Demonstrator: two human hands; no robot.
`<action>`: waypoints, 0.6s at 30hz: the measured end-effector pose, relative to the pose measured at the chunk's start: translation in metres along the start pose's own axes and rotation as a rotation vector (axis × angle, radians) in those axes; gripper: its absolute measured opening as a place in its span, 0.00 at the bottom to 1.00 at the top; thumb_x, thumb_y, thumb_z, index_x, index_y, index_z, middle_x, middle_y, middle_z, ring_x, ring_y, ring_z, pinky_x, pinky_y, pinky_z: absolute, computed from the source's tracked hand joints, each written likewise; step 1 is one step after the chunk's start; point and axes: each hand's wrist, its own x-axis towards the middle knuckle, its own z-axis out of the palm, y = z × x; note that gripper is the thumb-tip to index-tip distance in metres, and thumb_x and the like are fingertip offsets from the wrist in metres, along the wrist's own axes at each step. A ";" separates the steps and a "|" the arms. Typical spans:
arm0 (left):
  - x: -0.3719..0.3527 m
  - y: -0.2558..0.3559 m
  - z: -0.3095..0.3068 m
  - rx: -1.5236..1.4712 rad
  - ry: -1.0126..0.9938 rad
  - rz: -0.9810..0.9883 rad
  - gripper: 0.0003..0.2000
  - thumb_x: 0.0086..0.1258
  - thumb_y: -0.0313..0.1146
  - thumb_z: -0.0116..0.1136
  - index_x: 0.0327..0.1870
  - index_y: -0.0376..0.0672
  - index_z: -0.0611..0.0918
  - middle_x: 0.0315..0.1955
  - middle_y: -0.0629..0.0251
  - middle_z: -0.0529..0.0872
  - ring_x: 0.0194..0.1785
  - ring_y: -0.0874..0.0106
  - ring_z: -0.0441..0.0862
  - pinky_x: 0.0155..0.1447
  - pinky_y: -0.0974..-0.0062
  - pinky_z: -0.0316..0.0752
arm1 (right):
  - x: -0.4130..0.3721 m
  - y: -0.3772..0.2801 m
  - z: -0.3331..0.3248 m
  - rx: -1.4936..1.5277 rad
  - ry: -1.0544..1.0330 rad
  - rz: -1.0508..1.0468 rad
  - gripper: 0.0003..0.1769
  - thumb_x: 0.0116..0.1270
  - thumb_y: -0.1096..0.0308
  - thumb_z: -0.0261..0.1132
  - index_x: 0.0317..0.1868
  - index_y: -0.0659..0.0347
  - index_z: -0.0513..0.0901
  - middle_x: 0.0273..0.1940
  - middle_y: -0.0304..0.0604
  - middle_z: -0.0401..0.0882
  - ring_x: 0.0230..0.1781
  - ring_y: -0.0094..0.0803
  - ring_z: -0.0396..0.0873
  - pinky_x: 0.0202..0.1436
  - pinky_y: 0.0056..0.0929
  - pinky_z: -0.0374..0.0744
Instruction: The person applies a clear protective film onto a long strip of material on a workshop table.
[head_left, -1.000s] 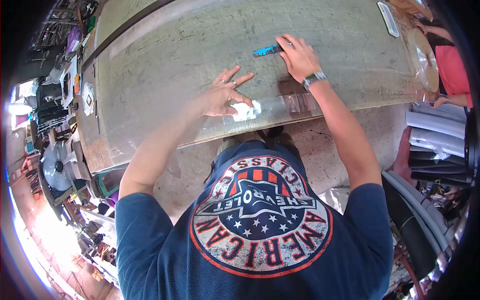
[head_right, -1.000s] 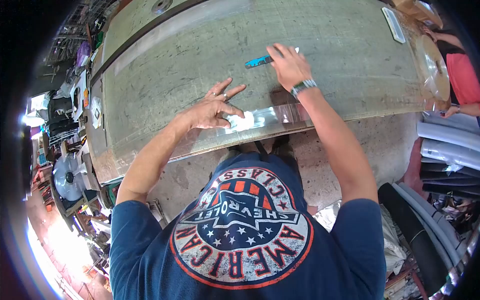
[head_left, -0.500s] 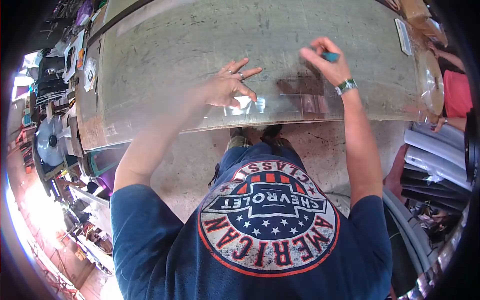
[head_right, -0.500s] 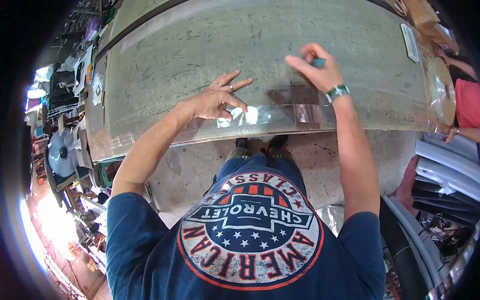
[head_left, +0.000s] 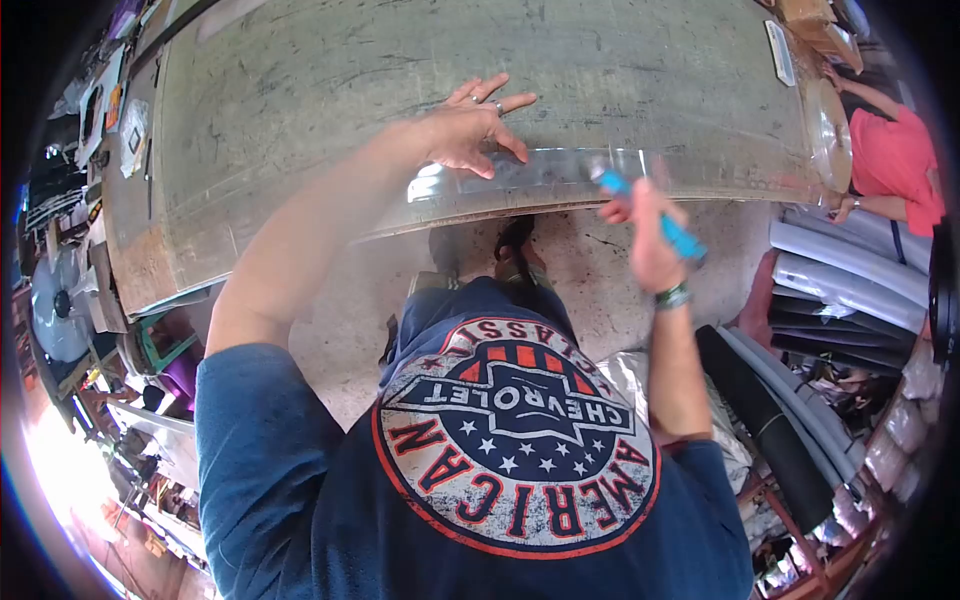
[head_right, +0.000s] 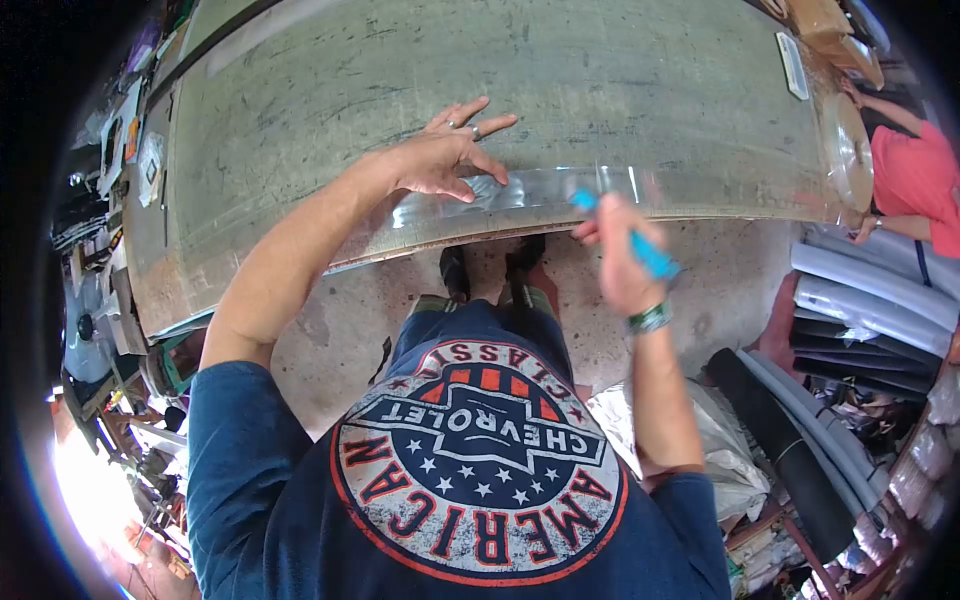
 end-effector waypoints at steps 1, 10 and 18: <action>0.000 -0.001 0.000 -0.006 0.000 -0.004 0.29 0.47 0.34 0.81 0.56 0.70 0.89 0.84 0.70 0.52 0.86 0.48 0.37 0.85 0.39 0.37 | -0.016 0.002 0.024 0.038 0.005 -0.084 0.18 0.82 0.62 0.57 0.41 0.69 0.86 0.34 0.45 0.87 0.33 0.26 0.83 0.38 0.28 0.80; -0.001 0.000 0.000 0.017 -0.009 0.003 0.31 0.49 0.32 0.78 0.58 0.69 0.88 0.84 0.69 0.52 0.86 0.49 0.37 0.85 0.39 0.36 | -0.005 0.039 0.113 -0.287 0.060 -0.317 0.18 0.82 0.63 0.56 0.45 0.72 0.83 0.35 0.51 0.85 0.35 0.37 0.85 0.41 0.33 0.80; -0.002 0.000 0.000 0.026 -0.009 0.004 0.32 0.49 0.32 0.79 0.60 0.69 0.88 0.84 0.70 0.51 0.86 0.49 0.38 0.85 0.40 0.35 | 0.004 0.041 0.119 -0.282 0.019 -0.255 0.15 0.79 0.64 0.58 0.48 0.70 0.85 0.43 0.59 0.84 0.43 0.55 0.84 0.48 0.42 0.80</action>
